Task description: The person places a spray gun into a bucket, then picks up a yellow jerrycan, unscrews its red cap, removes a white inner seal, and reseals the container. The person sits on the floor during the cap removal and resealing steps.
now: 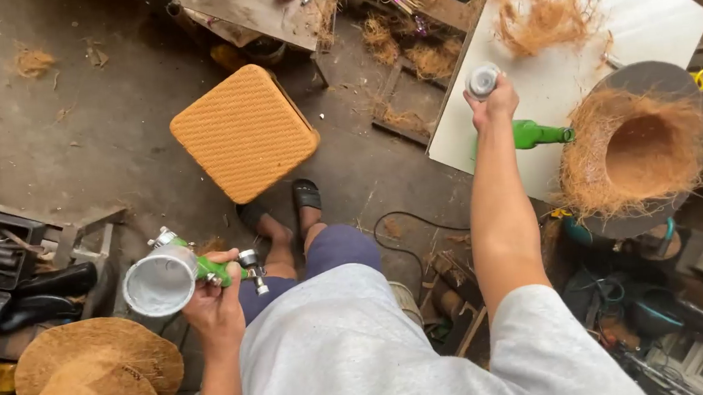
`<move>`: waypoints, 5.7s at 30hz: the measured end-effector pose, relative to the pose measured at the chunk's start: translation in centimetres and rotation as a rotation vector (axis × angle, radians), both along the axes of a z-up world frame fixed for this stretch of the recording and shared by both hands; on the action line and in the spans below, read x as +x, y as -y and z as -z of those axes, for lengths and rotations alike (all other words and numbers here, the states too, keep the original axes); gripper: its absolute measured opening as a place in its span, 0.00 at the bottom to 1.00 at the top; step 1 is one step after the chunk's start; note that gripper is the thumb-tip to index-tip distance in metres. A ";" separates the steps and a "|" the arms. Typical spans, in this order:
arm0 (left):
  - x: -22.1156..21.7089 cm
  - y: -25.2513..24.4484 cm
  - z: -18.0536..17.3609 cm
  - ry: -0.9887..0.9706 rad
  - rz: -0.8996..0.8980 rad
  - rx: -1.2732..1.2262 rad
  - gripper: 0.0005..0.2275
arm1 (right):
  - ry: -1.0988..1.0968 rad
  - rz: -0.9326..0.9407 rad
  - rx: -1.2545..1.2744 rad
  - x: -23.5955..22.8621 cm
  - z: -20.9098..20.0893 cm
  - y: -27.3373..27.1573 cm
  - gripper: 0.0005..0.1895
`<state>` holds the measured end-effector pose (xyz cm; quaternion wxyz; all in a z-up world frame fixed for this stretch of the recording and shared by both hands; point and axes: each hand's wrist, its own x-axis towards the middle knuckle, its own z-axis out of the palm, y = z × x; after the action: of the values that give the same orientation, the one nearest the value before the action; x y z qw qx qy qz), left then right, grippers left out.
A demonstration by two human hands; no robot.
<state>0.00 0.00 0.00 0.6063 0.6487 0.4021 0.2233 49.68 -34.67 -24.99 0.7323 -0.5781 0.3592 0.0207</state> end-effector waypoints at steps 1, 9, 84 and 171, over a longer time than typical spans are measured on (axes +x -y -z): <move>0.3 0.1 -0.1 -0.004 0.003 0.000 0.06 | -0.004 0.003 0.000 0.6 1.5 1.1 0.25; 1.9 0.3 -0.9 -0.047 0.000 0.063 0.06 | -0.270 -0.012 -0.195 3.0 1.6 1.0 0.15; -8.4 -31.7 3.1 0.040 -0.463 0.291 0.09 | 0.751 -2.137 -0.626 -44.8 -15.3 -58.7 0.20; 26.2 -71.5 -0.7 0.251 0.892 0.425 0.23 | 0.509 -1.056 -0.823 -20.6 -15.9 -83.1 0.24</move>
<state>26.22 71.54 0.72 0.5411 0.8343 -0.0441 0.0959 29.12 48.41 -9.04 0.4081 -0.8910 -0.1719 0.1000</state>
